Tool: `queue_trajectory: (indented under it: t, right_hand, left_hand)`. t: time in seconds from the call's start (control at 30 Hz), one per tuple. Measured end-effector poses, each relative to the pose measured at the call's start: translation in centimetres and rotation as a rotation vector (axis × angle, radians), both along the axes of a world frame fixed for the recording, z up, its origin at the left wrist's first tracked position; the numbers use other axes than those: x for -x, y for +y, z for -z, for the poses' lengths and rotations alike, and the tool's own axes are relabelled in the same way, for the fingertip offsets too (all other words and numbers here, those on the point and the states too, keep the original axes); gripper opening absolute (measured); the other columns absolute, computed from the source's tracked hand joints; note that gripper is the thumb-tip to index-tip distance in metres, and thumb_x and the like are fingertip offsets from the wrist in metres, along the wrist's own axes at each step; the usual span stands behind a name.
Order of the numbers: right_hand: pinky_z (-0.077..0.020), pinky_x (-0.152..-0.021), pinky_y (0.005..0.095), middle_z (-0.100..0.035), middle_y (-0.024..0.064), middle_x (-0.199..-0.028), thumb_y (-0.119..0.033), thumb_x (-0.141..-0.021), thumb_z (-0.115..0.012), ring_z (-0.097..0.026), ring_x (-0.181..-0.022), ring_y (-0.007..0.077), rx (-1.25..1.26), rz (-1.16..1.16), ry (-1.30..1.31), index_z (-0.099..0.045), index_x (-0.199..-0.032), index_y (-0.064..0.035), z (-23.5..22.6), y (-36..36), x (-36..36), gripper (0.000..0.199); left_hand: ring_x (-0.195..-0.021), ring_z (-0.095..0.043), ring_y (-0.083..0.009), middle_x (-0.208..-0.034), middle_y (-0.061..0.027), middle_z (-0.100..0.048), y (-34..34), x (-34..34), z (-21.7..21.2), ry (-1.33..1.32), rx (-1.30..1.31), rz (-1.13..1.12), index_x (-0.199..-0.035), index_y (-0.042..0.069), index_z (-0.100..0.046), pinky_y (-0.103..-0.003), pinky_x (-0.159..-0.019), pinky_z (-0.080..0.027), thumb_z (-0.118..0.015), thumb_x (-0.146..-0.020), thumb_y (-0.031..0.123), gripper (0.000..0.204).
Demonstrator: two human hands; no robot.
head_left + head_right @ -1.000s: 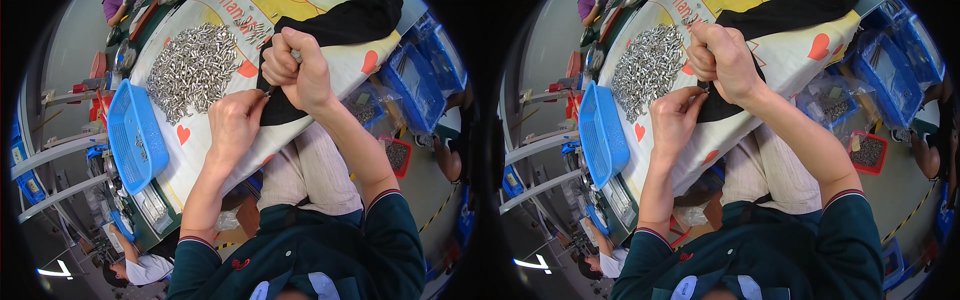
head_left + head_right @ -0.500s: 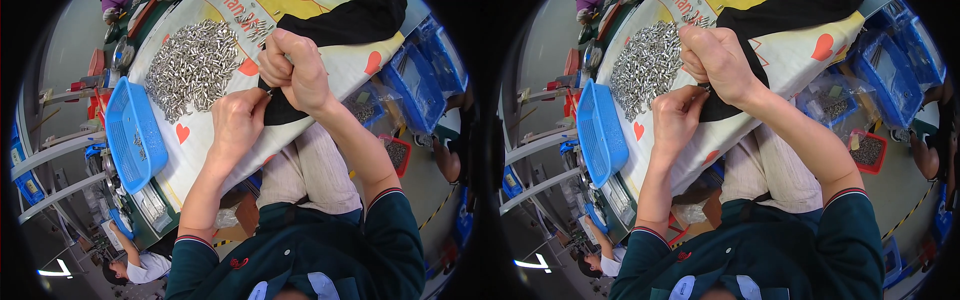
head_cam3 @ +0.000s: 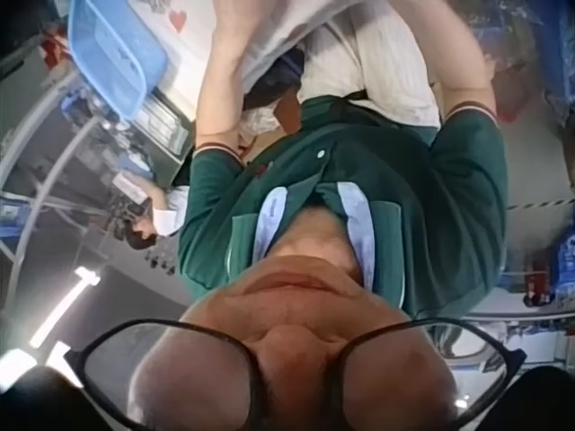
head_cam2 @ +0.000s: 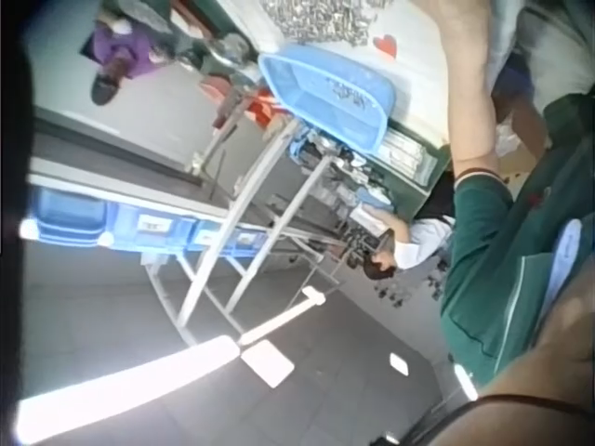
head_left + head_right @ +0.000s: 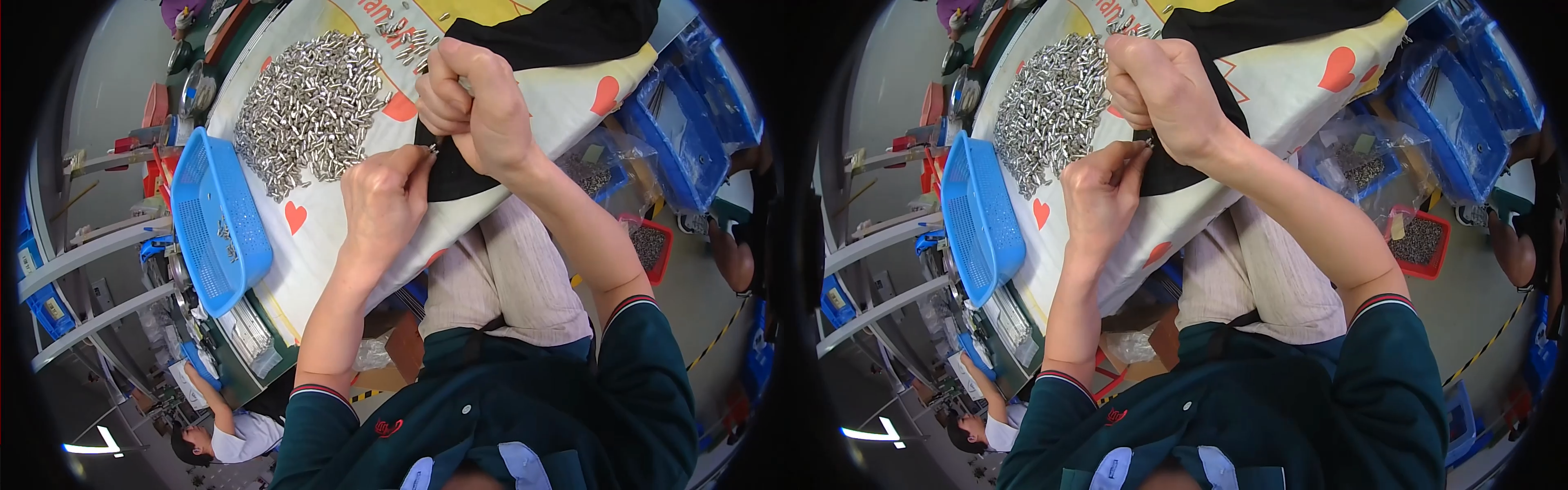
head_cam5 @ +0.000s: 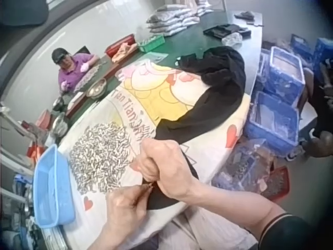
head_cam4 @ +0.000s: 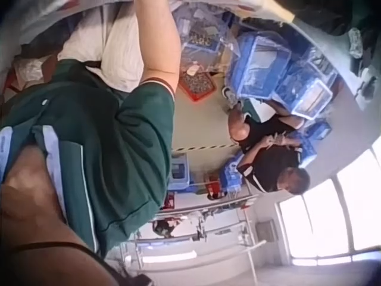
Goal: Assembling small silver pins into black fabric using a handheld tool on a workbench.
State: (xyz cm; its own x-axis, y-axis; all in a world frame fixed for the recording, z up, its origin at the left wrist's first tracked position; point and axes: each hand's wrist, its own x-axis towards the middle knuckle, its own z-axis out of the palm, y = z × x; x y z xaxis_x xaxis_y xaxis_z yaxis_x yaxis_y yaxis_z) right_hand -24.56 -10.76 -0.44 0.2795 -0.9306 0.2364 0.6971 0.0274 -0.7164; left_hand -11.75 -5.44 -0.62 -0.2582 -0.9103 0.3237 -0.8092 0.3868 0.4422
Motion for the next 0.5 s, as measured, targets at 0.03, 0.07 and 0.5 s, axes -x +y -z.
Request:
queue_trajectory:
  t: [0.03, 0.07, 0.5]
  right_hand:
    - [-0.0154, -0.039, 0.0243, -0.022, -0.0032, -0.044, -0.025, -0.089, -0.033, -0.015, -0.04, 0.0067, -0.012, -0.005, -0.049, -0.027, -0.051, -0.0094, 0.07, -0.06, 0.25, 0.041]
    - [-0.0152, -0.04, 0.025, -0.022, -0.0025, -0.043, -0.027, -0.088, -0.031, -0.014, -0.04, 0.0074, -0.03, -0.007, -0.048, -0.026, -0.051, -0.0097, 0.06, -0.06, 0.45, 0.041]
    - [-0.0136, -0.04, 0.025, -0.02, -0.0032, -0.044, -0.03, -0.087, -0.033, -0.013, -0.04, 0.0076, -0.103, -0.047, -0.108, -0.025, -0.051, -0.0106, 0.37, 0.27, 0.85, 0.042]
  left_hand:
    - [-0.046, -0.052, -0.0292, -0.052, -0.0133, -0.053, 0.07, 0.12, 0.02, 0.008, 0.013, -0.03, -0.065, 0.001, -0.058, -0.036, -0.044, -0.04, -0.062, -0.069, 0.004, 0.006]
    - [-0.046, -0.052, -0.0292, -0.052, -0.0133, -0.053, 0.15, 0.26, 0.04, 0.005, 0.012, -0.028, -0.065, 0.001, -0.058, -0.036, -0.044, -0.04, -0.062, -0.069, 0.004, 0.006]
    - [-0.036, -0.046, -0.0212, -0.046, -0.0108, -0.049, 0.4, 0.8, -0.26, 0.046, -0.014, -0.122, -0.065, 0.0, -0.06, -0.031, -0.038, -0.035, -0.064, -0.068, 0.004, 0.006]
